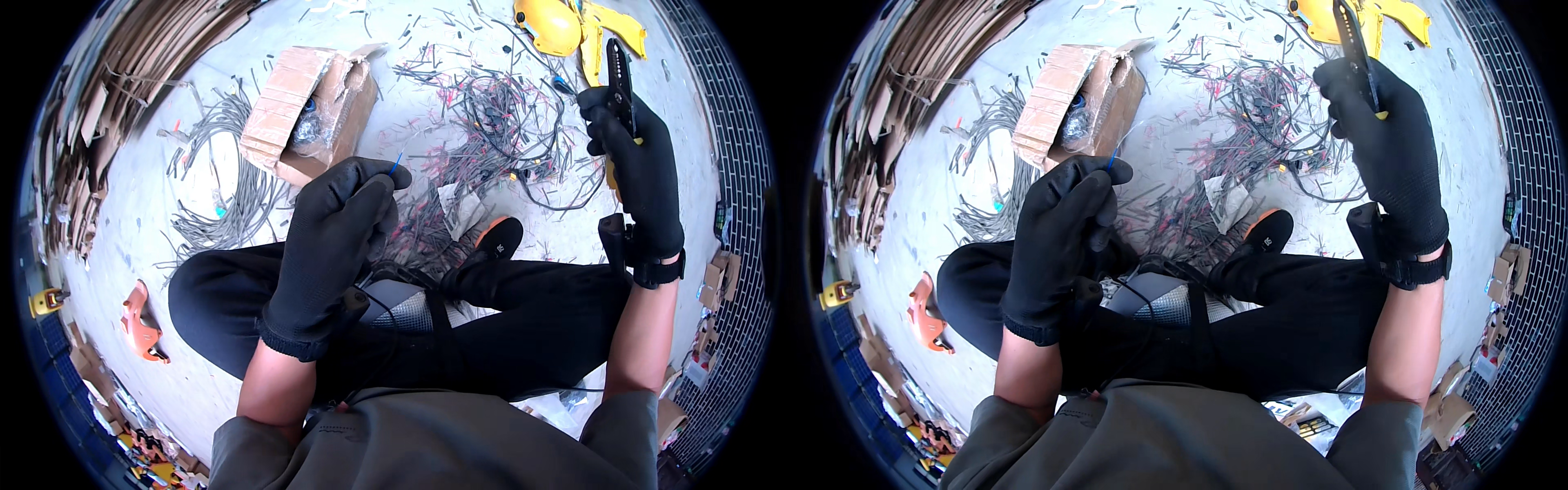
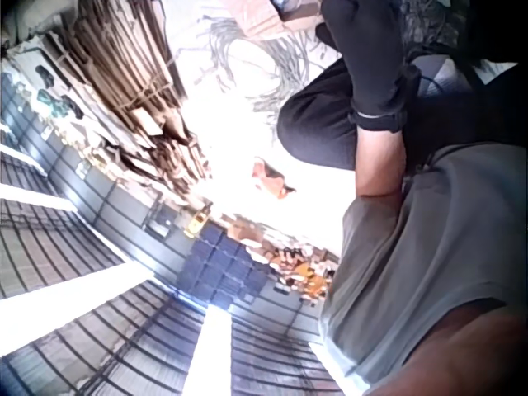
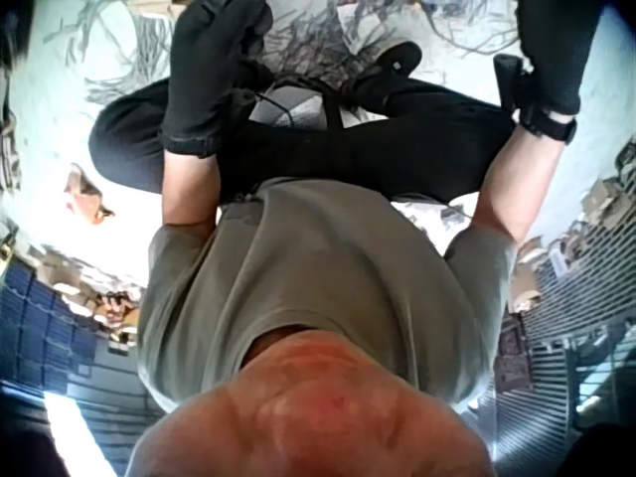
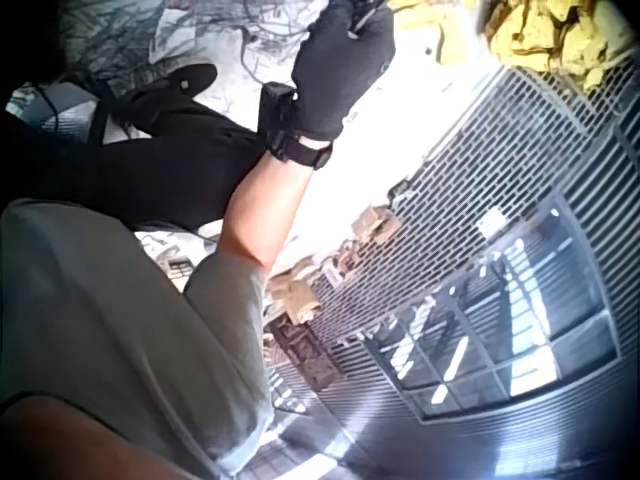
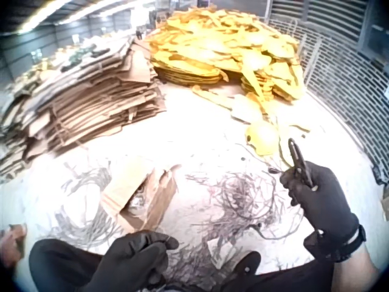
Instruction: The person strips the ends of blue wires using a wire stripper and attaches yellow connectors to the exposed wire ends by hand while sitting on the floor.
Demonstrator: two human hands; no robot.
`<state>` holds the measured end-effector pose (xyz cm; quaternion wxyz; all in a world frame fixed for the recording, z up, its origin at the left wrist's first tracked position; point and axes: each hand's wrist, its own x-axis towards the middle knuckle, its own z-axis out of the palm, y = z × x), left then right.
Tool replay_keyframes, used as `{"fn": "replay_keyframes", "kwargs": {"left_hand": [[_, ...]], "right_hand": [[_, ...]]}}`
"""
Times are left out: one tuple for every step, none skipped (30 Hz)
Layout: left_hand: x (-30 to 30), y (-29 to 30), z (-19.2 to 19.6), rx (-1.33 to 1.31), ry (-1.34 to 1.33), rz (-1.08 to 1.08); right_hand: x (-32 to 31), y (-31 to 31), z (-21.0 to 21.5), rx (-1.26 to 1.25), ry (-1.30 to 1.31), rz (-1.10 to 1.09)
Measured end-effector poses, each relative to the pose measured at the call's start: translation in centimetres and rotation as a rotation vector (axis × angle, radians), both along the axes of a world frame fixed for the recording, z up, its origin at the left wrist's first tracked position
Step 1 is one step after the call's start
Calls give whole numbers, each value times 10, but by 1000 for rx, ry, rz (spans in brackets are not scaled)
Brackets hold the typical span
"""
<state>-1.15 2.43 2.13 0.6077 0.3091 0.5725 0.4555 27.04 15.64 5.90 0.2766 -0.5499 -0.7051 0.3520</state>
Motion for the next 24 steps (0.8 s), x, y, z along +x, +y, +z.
{"fn": "replay_keyframes", "kwargs": {"left_hand": [[0, 0, 0, -20, 7, 3], [0, 1, 0, -26, -2, 13], [0, 1, -1, -31, -10, 23], [0, 2, -2, -38, -20, 30], [0, 2, -1, -45, -12, 29], [1, 3, 0, -53, -4, 28], [2, 3, 1, -60, 6, 30], [4, 4, 1, -58, -3, 43], [5, 4, 2, -55, -12, 56], [5, 4, 2, -54, -20, 69], [5, 4, 0, -37, -21, 80], [4, 4, -5, -21, -22, 91], [3, 4, -9, -3, -24, 104], [3, 4, -10, -11, -43, 118], [4, 3, -11, -19, -60, 133], [4, 3, -11, -26, -81, 144], [3, 3, -12, -24, -76, 128], [2, 2, -13, -22, -70, 114], [1, 3, -13, -21, -64, 97], [0, 3, -13, -22, -51, 101], [-1, 3, -13, -22, -39, 104], [0, 3, -13, -22, -26, 103], [0, 4, -12, -24, -15, 106], [0, 5, -9, -26, -4, 108]], "right_hand": [[-10, -7, 0, -28, 61, 30], [-15, -11, 0, -57, 122, 60], [-16, -12, 0, -73, 59, 129], [-19, -14, -1, -125, 77, 143], [-21, -18, -4, -109, 83, 170], [-23, -21, -6, -93, 89, 197], [-26, -22, 12, -306, -81, 205], [-27, -27, 4, -261, 23, 235], [-29, -32, -10, -216, 127, 263], [-35, -35, -4, -221, 116, 311], [-41, -38, 1, -226, 106, 361], [-45, -43, 5, -255, 67, 375], [-47, -48, 7, -285, 26, 390], [-51, -50, 9, -314, -15, 406], [-57, -48, 18, -525, -29, 402], [-56, -46, 17, -563, 50, 387], [-54, -44, 16, -601, 130, 373], [-51, -43, 14, -639, 211, 360], [-46, -41, 14, -694, 327, 240], [-38, -35, 16, -622, 362, 243], [-35, -39, 6, -531, 520, 239], [-33, -42, -5, -662, 596, 213], [-32, -43, -16, -795, 671, 174], [-30, -46, -26, -924, 738, 120]]}}
